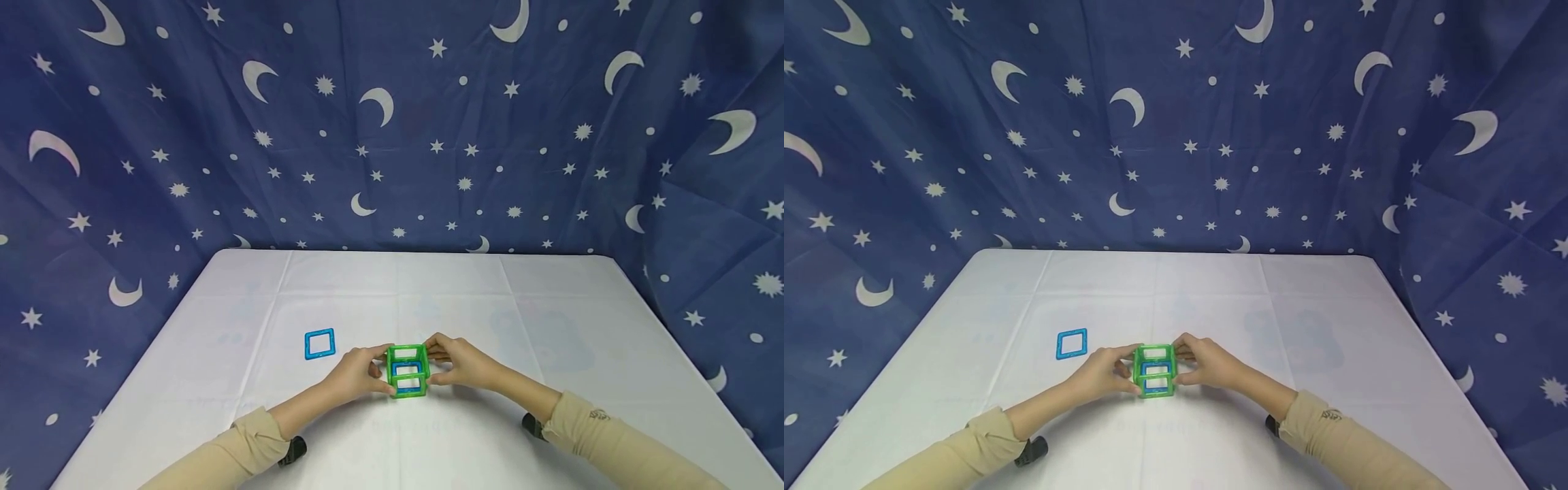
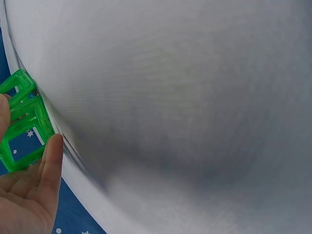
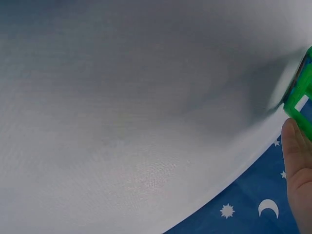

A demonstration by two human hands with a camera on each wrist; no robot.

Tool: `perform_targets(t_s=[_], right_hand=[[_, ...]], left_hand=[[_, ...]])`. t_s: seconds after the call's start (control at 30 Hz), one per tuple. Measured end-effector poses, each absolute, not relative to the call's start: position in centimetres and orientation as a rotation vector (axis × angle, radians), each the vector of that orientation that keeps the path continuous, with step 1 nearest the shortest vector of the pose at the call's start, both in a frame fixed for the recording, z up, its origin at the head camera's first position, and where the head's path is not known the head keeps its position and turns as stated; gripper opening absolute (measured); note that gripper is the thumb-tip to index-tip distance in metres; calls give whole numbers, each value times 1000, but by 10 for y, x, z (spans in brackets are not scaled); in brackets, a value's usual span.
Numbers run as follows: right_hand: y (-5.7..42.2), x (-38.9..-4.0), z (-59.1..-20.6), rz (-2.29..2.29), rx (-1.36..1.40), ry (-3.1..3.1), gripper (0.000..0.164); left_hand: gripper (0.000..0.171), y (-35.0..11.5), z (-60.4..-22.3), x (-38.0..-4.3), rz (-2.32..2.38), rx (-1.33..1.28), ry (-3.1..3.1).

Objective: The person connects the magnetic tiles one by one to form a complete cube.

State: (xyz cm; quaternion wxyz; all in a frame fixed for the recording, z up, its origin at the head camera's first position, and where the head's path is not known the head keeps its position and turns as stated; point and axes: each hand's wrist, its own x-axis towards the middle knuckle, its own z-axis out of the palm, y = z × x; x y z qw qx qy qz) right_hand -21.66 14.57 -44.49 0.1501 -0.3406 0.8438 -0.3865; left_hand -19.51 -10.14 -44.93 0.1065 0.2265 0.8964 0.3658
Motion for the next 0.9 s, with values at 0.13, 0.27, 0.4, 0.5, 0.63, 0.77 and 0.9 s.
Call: perform_targets(t_s=[0.13, 0.27, 0.4, 0.5, 0.63, 0.77, 0.9], right_hand=[[146, -215, -447, -1096, -1000, 2434, 50], [146, -214, -448, -1099, -1019, 2427, 51], [146, -215, -448, -1126, -1009, 2405, 52], [146, -217, -448, -1142, -1003, 2384, 53], [147, -218, -448, -1168, -1016, 2357, 53], [148, -218, -448, -1184, -1003, 2336, 53], [149, -218, -448, -1189, -988, 2330, 53]], left_hand=[[80, -101, -449, -194, 1073, 659, 2639], [80, -101, -450, -193, 1067, 662, 2648], [80, -102, -451, -194, 1073, 676, 2642], [80, -102, -451, -194, 1073, 681, 2641], [80, -101, -451, -194, 1075, 679, 2645], [81, -100, -451, -193, 1082, 671, 2638], [83, -100, -451, -192, 1085, 664, 2633]])
